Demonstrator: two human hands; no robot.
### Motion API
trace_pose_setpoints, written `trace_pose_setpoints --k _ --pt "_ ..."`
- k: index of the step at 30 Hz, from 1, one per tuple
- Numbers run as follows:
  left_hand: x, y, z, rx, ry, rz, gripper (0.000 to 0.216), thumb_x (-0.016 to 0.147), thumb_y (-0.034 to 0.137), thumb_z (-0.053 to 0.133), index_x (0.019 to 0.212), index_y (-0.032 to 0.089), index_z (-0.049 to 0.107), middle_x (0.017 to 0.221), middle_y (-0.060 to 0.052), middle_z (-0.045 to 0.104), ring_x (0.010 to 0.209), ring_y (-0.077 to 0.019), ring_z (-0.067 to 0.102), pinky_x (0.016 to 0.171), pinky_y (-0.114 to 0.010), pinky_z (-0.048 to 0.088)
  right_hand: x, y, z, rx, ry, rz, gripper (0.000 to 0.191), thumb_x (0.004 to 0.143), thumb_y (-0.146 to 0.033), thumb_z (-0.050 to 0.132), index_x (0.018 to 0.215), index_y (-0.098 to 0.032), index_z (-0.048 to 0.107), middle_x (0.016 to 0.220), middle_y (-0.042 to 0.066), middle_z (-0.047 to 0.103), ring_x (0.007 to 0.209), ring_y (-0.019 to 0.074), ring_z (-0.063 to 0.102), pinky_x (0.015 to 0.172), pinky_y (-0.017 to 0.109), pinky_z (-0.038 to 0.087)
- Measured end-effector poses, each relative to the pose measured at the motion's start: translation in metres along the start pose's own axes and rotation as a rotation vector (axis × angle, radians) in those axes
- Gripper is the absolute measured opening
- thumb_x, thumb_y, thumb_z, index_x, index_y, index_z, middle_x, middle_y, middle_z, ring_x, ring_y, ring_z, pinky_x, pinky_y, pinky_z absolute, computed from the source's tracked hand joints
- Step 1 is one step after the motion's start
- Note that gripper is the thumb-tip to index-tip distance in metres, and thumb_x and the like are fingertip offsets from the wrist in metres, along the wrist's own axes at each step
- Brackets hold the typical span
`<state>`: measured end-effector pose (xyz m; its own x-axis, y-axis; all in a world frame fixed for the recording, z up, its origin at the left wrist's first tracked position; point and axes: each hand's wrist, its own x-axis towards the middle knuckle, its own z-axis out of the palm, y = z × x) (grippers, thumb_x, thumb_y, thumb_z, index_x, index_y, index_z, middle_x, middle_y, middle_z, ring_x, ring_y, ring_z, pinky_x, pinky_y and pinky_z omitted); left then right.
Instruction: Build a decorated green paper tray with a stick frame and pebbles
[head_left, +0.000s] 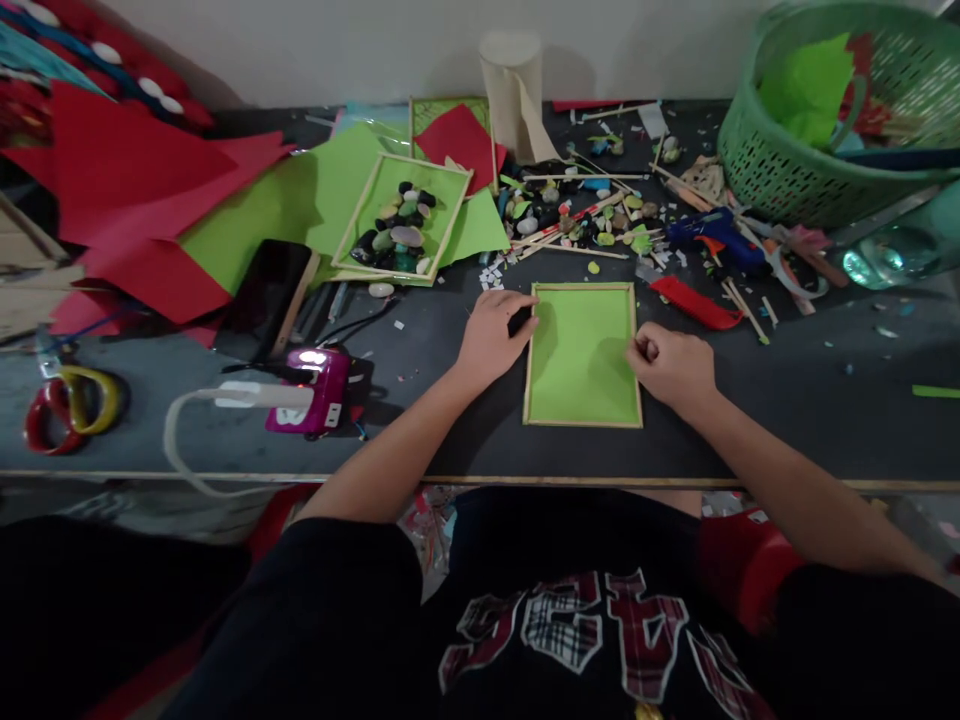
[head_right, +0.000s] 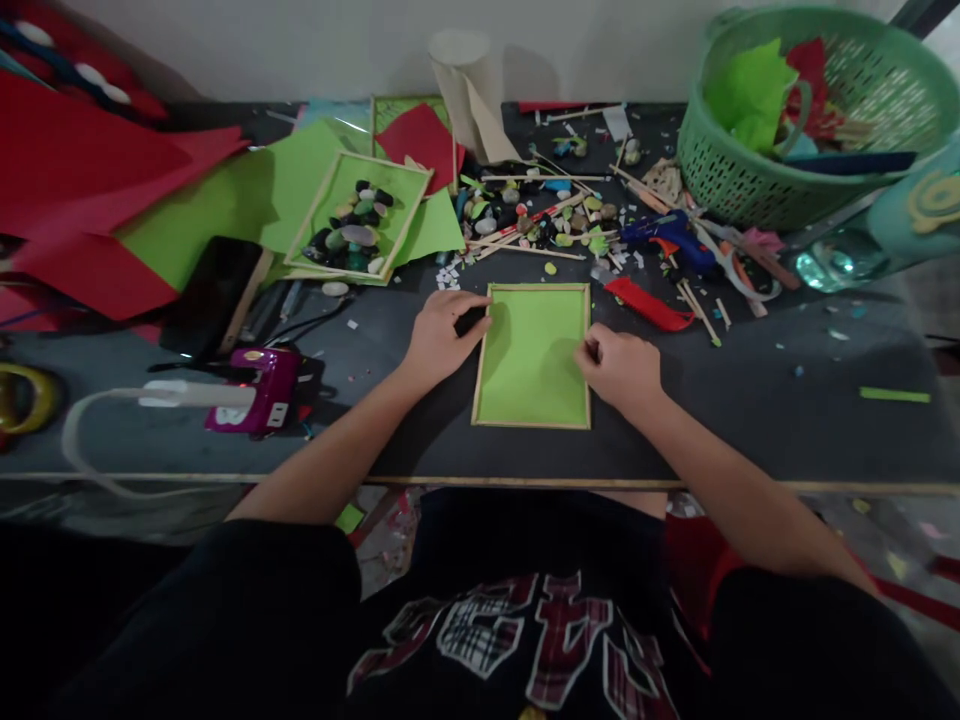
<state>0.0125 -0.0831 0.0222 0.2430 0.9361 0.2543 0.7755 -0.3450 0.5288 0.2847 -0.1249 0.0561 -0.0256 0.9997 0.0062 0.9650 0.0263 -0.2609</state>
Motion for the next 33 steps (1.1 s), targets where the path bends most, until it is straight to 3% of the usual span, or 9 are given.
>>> trace_pose_setpoints --k 15,33 --pt "0.006 -0.004 0.006 0.047 -0.010 0.013 0.022 0.098 0.025 0.057 0.115 0.022 0.072 0.122 -0.008 0.077 0.121 -0.0266 0.067 0.115 -0.046 0.047 0.000 0.000 -0.001 -0.017 0.028 -0.021 0.015 0.086 -0.031 0.060 0.076 -0.019 0.062 0.071 0.003 0.065 0.063 0.0147 0.052 0.062 0.028 0.024" --pt "0.016 -0.011 0.003 -0.067 -0.004 0.033 0.020 0.093 0.028 0.067 0.110 0.023 0.077 0.113 -0.006 0.082 0.110 -0.0235 0.073 0.104 -0.040 0.058 0.014 0.004 0.000 -0.115 0.009 -0.010 0.022 0.093 -0.036 0.058 0.082 -0.019 0.069 0.077 0.005 0.070 0.066 0.0160 0.055 0.063 0.030 0.021"
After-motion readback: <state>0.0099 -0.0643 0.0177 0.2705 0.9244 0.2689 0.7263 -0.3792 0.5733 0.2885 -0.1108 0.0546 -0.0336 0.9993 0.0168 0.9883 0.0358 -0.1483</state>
